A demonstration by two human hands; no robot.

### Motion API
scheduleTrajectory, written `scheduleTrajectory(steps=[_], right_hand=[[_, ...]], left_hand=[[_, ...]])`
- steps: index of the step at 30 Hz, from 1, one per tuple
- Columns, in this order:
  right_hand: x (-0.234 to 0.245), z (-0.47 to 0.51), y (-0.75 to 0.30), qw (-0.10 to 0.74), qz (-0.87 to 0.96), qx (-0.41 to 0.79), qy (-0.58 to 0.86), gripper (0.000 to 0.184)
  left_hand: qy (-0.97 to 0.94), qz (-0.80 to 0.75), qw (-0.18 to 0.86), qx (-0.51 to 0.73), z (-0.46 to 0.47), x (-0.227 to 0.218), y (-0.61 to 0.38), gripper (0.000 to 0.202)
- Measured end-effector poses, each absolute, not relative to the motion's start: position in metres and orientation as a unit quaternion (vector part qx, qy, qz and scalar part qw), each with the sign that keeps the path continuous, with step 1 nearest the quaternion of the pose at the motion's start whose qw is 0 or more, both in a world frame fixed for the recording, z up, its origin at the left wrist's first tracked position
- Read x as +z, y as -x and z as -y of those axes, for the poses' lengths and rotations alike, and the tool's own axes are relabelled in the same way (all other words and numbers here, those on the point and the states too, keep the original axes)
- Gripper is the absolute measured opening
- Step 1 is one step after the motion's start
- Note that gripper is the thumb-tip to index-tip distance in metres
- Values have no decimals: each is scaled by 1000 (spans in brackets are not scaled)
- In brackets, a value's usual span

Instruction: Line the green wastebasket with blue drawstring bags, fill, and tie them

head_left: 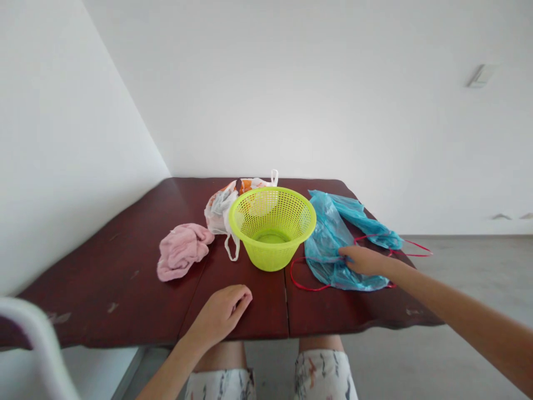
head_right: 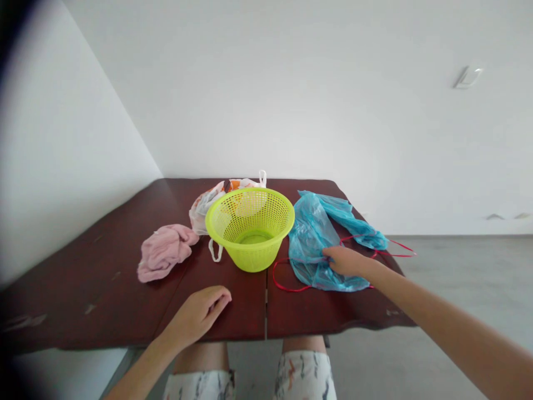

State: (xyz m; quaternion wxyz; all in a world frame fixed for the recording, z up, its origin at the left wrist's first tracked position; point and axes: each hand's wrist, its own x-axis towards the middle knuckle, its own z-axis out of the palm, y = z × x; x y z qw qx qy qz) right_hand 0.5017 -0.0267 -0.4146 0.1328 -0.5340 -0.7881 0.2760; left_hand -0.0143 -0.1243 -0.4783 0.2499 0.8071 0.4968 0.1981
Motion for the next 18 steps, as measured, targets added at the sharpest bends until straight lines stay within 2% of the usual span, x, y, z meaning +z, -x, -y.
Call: scheduleTrajectory(steps=[2,9,10,13,14,15,17,18], right_hand=[[-411,38,-495,110,799,296,512,5],[-350,96,-452,74,806,347,473,30],[-339,107,-443,60,814,352,457,30],[-311,138,-419,9,834,371,408,22],[-303,146,-413,0,837,375,399,20],[-296,155,-408,-2,838,375,397,19],[-282,169,-403,4,834,368,412,18],[-274,175,-403,14,829,360,427,18]], left_hand=[[-803,-494,260,207,125,-477,15,45],[-761,-444,338,330,146,-459,-20,44],[-765,-430,328,350,151,-456,-31,50],[-789,-394,286,375,162,-444,-63,99],[-798,-384,282,368,166,-439,-71,104],[-808,-374,290,351,169,-432,-77,93],[-819,-360,331,300,175,-414,-82,46],[-818,-356,358,276,179,-403,-81,30]])
